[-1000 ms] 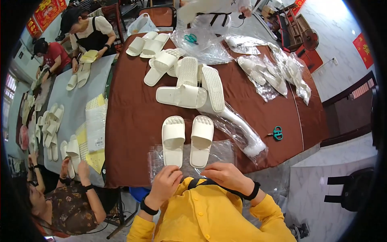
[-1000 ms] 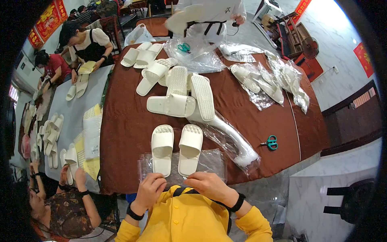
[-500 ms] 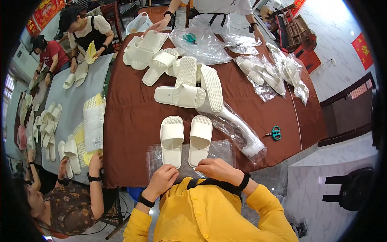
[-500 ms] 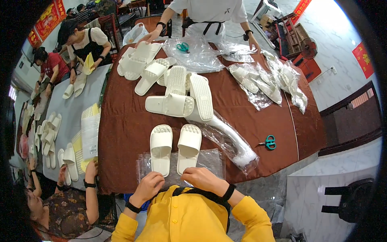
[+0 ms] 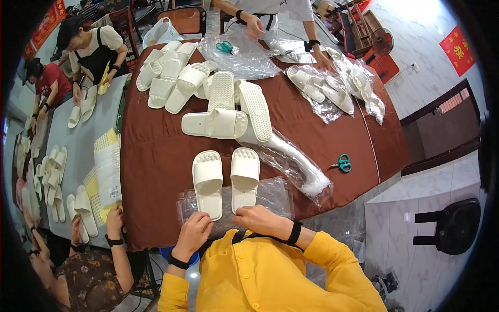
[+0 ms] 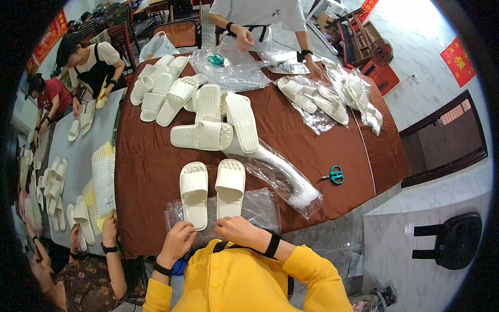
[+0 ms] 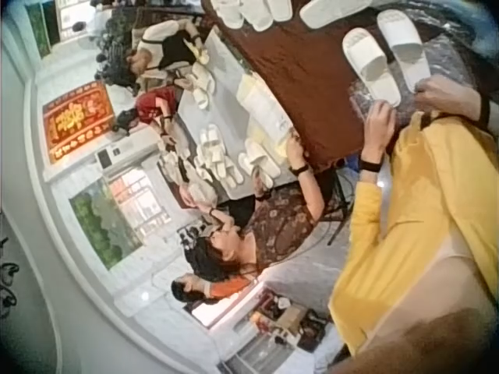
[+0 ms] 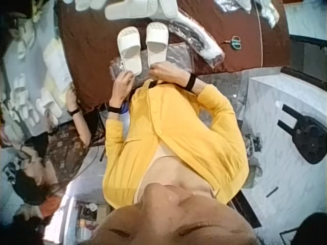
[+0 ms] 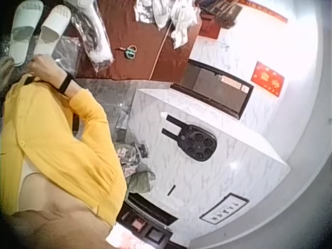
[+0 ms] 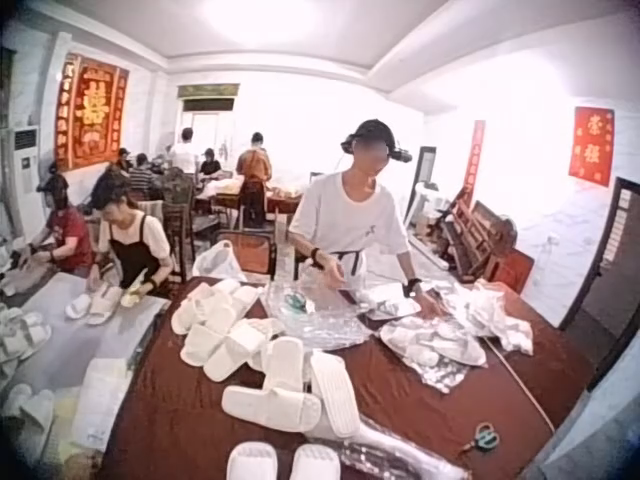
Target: Packing white slides into plastic bags and then into large storage sacks in a manufacturing facility.
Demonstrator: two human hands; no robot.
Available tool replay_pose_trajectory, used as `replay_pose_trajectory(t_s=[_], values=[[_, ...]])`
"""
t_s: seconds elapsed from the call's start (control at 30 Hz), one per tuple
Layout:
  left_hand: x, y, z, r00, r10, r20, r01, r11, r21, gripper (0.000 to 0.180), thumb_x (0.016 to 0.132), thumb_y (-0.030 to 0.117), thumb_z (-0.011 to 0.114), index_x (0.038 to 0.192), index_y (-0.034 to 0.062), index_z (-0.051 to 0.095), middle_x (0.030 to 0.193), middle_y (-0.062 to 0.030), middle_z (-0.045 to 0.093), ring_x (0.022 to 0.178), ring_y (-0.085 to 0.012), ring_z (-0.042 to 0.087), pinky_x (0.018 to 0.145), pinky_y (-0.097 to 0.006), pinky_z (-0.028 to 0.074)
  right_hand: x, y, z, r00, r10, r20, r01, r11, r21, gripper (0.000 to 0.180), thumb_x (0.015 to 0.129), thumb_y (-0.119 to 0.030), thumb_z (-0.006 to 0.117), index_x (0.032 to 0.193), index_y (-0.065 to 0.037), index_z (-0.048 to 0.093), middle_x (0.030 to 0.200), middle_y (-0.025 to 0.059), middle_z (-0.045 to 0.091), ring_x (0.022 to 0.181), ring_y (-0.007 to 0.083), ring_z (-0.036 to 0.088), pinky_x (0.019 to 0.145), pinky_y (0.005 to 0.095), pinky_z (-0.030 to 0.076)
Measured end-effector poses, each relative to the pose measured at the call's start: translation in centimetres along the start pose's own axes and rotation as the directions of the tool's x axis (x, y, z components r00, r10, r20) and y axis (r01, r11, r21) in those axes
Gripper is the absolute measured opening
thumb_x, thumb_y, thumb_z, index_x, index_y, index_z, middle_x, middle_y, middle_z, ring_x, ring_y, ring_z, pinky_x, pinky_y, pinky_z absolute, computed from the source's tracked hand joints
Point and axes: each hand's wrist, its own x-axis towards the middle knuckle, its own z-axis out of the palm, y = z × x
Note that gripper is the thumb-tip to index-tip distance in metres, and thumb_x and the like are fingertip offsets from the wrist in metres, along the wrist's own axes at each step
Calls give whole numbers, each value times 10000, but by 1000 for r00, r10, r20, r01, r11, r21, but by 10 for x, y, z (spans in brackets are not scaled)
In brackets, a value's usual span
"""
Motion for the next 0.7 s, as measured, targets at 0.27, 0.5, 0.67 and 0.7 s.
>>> replay_pose_trajectory(t_s=[0.27, 0.5, 0.67, 0.7], values=[[39, -21, 42, 986, -60, -154, 77, 991, 108, 129, 817, 96, 677, 821, 15, 577, 929, -120, 584, 879, -331, 585, 744, -413, 486, 7, 53, 18, 954, 216, -210, -218, 976, 14, 232, 822, -63, 597, 1052, -60, 630, 1037, 126, 612, 913, 316, 647, 737, 388, 555], [58, -27, 61, 958, -84, -274, 138, 973, 182, 116, 834, 93, 659, 852, 4, 587, 965, -143, 570, 918, -355, 571, 771, -431, 473, -3, 94, -14, 668, 559, -492, -365, 822, 438, 191, 860, -80, 581, 1021, -41, 675, 990, 170, 653, 934, 357, 632, 804, 410, 514], [67, -24, 67, 951, -118, -285, 170, 972, 164, 123, 828, 96, 665, 854, 4, 588, 947, -144, 560, 908, -358, 564, 774, -434, 472, 6, 159, 0, 478, 748, -460, -374, 647, 664, 233, 889, -103, 547, 1062, -20, 679, 975, 215, 680, 950, 360, 646, 836, 380, 506], [65, -25, 66, 950, -122, -288, 176, 970, 168, 129, 821, 97, 673, 845, 8, 582, 945, -140, 557, 913, -354, 557, 784, -437, 469, 16, 160, -3, 506, 753, -421, -429, 643, 634, 249, 898, -111, 562, 1109, -33, 671, 958, 193, 692, 885, 285, 660, 786, 353, 512]])
